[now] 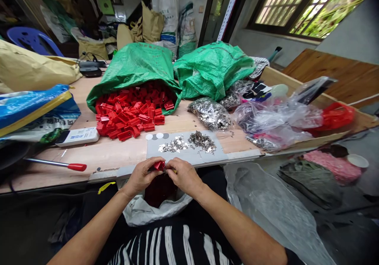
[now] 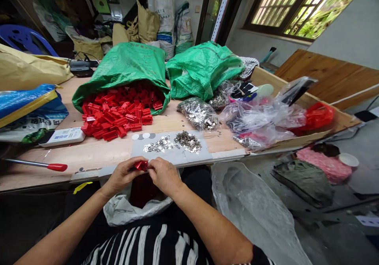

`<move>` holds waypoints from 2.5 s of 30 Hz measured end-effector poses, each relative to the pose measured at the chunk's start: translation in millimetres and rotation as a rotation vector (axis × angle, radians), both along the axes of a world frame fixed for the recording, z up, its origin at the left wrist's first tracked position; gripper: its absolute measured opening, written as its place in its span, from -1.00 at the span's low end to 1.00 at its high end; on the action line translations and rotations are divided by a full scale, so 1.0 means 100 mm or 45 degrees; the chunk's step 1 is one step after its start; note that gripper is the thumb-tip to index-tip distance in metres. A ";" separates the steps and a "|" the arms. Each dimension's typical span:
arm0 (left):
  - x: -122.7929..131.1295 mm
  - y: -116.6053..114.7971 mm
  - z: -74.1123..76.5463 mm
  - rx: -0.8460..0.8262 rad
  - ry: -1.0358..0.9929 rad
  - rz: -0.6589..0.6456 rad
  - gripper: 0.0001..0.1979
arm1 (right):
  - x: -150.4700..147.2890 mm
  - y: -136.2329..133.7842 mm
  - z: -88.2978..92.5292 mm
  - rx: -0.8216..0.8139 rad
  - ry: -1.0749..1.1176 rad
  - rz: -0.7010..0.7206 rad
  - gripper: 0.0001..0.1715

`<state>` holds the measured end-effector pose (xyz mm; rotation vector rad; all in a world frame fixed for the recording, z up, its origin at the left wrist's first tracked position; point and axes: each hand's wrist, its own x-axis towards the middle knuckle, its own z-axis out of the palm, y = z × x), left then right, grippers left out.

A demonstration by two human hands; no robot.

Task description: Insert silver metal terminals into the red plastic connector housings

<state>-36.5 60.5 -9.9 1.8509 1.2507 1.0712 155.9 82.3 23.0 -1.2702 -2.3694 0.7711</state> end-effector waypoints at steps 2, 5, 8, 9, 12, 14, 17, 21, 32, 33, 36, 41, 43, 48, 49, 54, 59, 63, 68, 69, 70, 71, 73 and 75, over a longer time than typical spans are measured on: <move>0.00 0.00 -0.01 0.011 0.011 -0.005 -0.68 | -0.02 0.00 0.03 0.003 -0.056 0.004 -0.85; 0.01 0.00 -0.03 0.024 0.024 -0.009 -0.67 | -0.05 0.00 0.07 0.011 -0.140 -0.001 -0.84; 0.02 0.01 -0.04 0.044 0.024 0.006 -0.65 | -0.08 -0.02 0.06 0.031 -0.198 -0.020 -0.83; 0.03 0.01 -0.04 0.048 0.022 0.014 -0.64 | -0.09 -0.03 0.06 0.036 -0.204 -0.029 -0.83; 0.05 0.01 -0.03 0.017 0.005 0.040 -0.64 | -0.11 -0.07 0.04 0.054 -0.198 -0.060 -0.82; 0.06 -0.01 -0.01 -0.006 -0.009 0.061 -0.67 | -0.09 -0.11 0.04 0.066 -0.181 -0.061 -0.81; 0.11 -0.10 0.05 0.014 -0.029 0.142 -0.74 | -0.02 -0.15 0.03 0.097 -0.027 -0.052 -0.79; 0.22 -0.28 0.21 -0.165 -0.446 0.361 -0.77 | 0.14 -0.21 0.03 0.148 0.385 -0.039 -0.78; 0.40 -0.42 0.57 -1.033 -1.810 0.237 -0.88 | 0.17 -0.34 0.41 -0.071 0.275 0.131 -0.51; 0.41 -0.43 0.57 -1.045 -1.826 0.237 -0.84 | 0.16 -0.34 0.43 -0.058 0.257 0.131 -0.52; 0.43 -0.44 0.60 -1.084 -1.868 0.273 -0.77 | 0.14 -0.33 0.47 -0.043 0.244 0.153 -0.57; 0.45 -0.44 0.62 -1.145 -1.993 0.351 -0.66 | 0.12 -0.31 0.42 -0.005 0.272 0.137 -0.62; 0.46 -0.43 0.62 -1.159 -2.024 0.363 -0.68 | 0.11 -0.30 0.38 -0.016 0.340 0.106 -0.64; 0.48 -0.43 0.59 -1.214 -2.040 0.337 -0.71 | 0.07 -0.26 0.31 -0.139 0.565 0.061 -0.59; 0.48 -0.44 0.56 -1.209 -2.043 0.334 -0.72 | 0.07 -0.26 0.31 -0.155 0.552 0.055 -0.59; 0.48 -0.49 0.41 -1.189 -1.979 0.343 -0.86 | 0.07 -0.29 0.26 -0.116 0.310 0.004 -0.70; 0.55 -0.60 0.32 -1.241 -1.923 0.370 -0.88 | 0.06 -0.29 0.06 0.198 0.098 0.101 -0.70; 0.53 -0.66 0.20 -1.277 -1.900 0.377 -0.80 | 0.03 -0.26 -0.03 0.236 -0.008 0.152 -0.71; 0.37 -0.65 -0.15 -1.187 -1.643 0.439 -0.77 | -0.05 -0.11 0.10 0.085 -0.051 0.220 -0.69; 0.34 -0.64 -0.22 -1.149 -1.563 0.466 -0.76 | -0.08 -0.04 0.14 0.102 -0.043 0.198 -0.68; 0.32 -0.64 -0.28 -1.099 -1.487 0.490 -0.74 | -0.12 0.05 0.17 0.131 -0.036 0.164 -0.67; 0.30 -0.63 -0.33 -1.042 -1.417 0.515 -0.71 | -0.17 0.16 0.20 0.169 -0.034 0.119 -0.67; 0.28 -0.63 -0.40 -0.952 -1.295 0.541 -0.64 | -0.29 0.41 0.25 0.236 -0.063 0.024 -0.68; 0.26 -0.63 -0.43 -0.920 -1.209 0.530 -0.61 | -0.44 0.68 0.29 0.278 -0.136 -0.060 -0.68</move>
